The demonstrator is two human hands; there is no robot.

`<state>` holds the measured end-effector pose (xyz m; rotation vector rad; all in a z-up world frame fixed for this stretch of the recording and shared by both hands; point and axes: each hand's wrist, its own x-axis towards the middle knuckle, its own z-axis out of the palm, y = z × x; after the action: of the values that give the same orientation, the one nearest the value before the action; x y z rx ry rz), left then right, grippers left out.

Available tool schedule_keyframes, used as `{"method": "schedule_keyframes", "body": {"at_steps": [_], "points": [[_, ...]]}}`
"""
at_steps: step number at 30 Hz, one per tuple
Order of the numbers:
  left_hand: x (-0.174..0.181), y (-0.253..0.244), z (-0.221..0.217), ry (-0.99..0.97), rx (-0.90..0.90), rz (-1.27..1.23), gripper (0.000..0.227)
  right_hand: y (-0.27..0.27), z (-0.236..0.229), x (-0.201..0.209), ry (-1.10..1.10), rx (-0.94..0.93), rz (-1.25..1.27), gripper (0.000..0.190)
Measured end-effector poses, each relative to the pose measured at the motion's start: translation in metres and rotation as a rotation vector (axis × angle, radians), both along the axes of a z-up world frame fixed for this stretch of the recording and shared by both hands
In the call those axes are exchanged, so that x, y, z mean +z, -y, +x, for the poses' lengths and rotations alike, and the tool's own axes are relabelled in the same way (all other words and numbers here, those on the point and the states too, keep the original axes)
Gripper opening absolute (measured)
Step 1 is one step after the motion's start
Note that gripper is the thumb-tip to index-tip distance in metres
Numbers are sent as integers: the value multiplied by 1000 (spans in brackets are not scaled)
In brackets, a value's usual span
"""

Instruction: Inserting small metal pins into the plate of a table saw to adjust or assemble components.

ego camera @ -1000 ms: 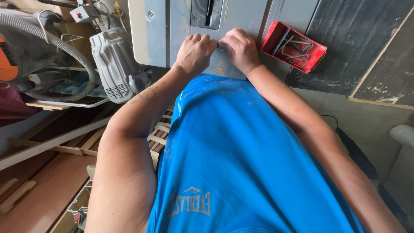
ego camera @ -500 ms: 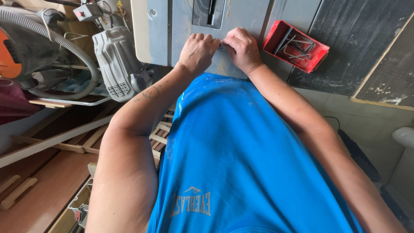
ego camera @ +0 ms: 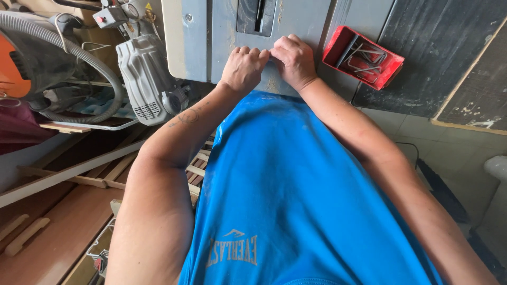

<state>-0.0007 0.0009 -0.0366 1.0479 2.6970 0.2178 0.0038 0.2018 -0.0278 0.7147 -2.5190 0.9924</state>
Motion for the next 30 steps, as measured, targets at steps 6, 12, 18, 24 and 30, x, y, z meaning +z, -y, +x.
{"method": "schedule_keyframes", "body": {"at_steps": [6,12,18,24,30], "points": [[17,-3,7,176,295,151,32,2,1,3,-18,11,17,17],[22,-17,13,279,443,56,32,1,-1,5,-23,15,7,19],[17,-22,15,350,523,16,34,0,-1,4,-13,21,1,20],[32,-23,10,393,501,0,29,-4,3,-8,65,47,-84,17],[36,-19,2,403,424,-40,24,-4,3,1,85,55,-127,10]]}}
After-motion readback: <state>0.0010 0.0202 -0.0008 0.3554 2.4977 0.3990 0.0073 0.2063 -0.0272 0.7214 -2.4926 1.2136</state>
